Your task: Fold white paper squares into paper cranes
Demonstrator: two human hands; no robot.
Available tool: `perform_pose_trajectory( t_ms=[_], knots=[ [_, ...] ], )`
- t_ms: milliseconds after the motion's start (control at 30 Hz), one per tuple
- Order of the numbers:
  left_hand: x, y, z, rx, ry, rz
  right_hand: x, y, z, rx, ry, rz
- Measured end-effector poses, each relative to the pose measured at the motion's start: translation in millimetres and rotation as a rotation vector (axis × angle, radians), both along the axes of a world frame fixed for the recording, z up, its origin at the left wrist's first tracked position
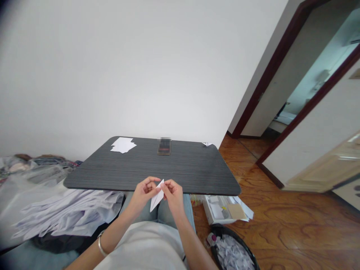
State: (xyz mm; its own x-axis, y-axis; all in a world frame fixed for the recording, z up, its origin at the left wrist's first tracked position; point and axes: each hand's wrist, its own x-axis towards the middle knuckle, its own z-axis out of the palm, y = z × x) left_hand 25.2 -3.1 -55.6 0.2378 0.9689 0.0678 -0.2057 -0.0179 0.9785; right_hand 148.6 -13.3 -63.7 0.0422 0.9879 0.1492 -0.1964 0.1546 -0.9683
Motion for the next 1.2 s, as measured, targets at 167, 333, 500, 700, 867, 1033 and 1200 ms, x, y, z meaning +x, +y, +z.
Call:
perform_pose_trajectory(
  t_ms=[167,333,500,700,867,1033,1200],
  knots=[
    [0.7,0.1,-3.9,0.016,0.025,-0.058,1.9,-0.2,-0.6,-0.026,0.002,-0.004],
    [-0.6,0.6,-5.2,0.019,0.035,-0.08,2.4,-0.3,-0.4,-0.037,0.011,0.01],
    [-2.2,1.3,-5.2,0.024,0.045,-0.089,4.6,1.5,-0.6,-0.013,0.018,0.068],
    [-6.7,2.0,-2.4,0.019,0.024,-0.123,12.5,4.7,-1.2,-0.005,0.056,0.177],
    [-9.6,2.2,-0.1,0.022,0.011,-0.171,17.0,6.2,-2.6,-0.005,0.081,0.22],
    [-8.8,1.1,1.1,0.014,0.013,-0.198,16.2,6.8,-4.3,-0.017,0.149,0.231],
    [-9.7,2.1,0.3,0.045,0.06,-0.192,16.6,6.1,-0.5,-0.035,0.097,0.211]
  ],
)
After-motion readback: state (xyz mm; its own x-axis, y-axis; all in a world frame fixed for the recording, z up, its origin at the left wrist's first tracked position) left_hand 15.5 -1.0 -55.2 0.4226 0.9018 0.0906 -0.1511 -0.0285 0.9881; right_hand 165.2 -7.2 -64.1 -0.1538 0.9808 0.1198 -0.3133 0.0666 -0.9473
